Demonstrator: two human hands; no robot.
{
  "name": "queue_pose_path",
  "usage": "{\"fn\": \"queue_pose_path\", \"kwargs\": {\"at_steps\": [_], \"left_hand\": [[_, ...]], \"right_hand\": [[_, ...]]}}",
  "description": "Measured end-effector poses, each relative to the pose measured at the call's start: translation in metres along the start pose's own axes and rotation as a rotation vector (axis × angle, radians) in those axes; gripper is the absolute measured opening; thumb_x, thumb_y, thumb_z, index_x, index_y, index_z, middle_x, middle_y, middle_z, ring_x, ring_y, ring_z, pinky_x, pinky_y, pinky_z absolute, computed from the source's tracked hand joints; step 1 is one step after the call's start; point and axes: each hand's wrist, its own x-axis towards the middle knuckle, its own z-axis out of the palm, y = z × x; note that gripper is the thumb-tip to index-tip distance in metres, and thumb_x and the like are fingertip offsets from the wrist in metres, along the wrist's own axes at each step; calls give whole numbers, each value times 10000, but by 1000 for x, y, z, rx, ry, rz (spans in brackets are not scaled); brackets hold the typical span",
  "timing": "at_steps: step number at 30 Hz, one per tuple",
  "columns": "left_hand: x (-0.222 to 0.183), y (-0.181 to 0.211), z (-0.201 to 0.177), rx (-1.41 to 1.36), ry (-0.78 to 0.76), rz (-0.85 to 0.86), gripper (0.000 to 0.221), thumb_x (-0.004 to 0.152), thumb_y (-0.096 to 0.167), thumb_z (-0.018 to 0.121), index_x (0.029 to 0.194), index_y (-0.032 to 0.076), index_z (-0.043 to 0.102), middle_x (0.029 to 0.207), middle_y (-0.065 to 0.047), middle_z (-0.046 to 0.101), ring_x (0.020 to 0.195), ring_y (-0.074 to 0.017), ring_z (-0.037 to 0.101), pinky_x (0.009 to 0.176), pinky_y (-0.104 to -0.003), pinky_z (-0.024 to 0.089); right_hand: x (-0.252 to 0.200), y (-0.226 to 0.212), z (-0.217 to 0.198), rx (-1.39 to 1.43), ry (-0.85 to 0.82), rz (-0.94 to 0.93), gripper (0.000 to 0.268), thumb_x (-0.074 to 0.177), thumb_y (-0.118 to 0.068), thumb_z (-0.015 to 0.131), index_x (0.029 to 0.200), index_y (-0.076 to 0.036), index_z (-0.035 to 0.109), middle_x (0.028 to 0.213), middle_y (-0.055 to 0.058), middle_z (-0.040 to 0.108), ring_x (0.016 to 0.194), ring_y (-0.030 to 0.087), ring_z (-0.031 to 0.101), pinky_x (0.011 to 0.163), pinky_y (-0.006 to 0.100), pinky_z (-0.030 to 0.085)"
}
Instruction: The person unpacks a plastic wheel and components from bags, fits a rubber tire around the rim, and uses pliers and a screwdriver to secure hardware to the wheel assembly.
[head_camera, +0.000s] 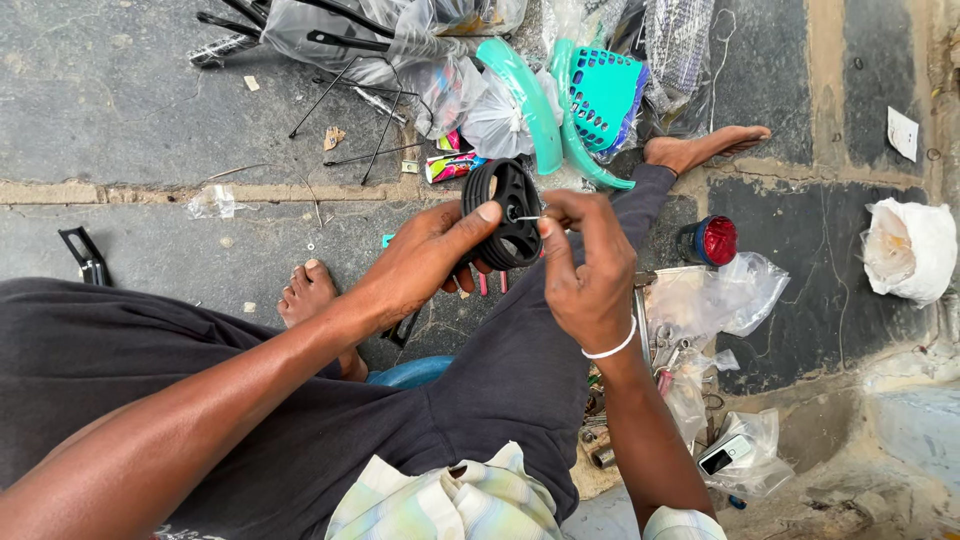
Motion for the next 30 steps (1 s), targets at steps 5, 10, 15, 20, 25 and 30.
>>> {"fn": "queue_pose_path", "kwargs": {"at_steps": [5,10,15,20,25,30], "left_hand": [[-3,-1,1,85,8,18,694,885,679,503,999,14,669,716,-66,719,585,-133,708,472,-277,508],[-5,-3,1,101,23,8,693,897,665,509,982,-6,659,707,-94,720,578,-141,715,470,-279,520],[-7,-4,0,94,33,17,683,897,653,527,973,-9,675,711,-107,720,570,-149,695,475,-292,525],[-8,-1,2,143,58,-10,675,880,645,551,987,-11,669,699,-106,727,570,-150,720,487,-296,552],[-6,-4,1,264,64,-128,682,892,661,530,970,1,684,685,-100,711,556,-162,693,482,-310,522],[-1,-12,-3,192,50,-237,654,890,627,577,952,-15,689,680,-86,681,537,-159,658,476,-302,524]], "right_hand": [[-4,-1,4,1,11,-9,340,947,62,695,1246,20,539,979,128,701,927,234,729,847,363,575],[-1,-1,6,-35,-33,-71,343,933,73,707,1230,18,545,956,129,703,908,225,746,839,360,590],[-3,-3,5,-25,-60,-86,353,921,77,712,1230,26,549,964,139,704,922,232,752,832,353,599],[4,1,9,-69,-128,-136,365,921,74,704,1247,32,545,979,160,695,914,237,749,802,360,602],[18,-4,5,-148,-302,-166,454,888,84,695,1316,25,555,938,140,693,928,266,723,854,409,586],[29,24,12,247,-578,93,577,822,22,721,1364,41,524,985,115,713,898,209,728,810,349,584]]}}
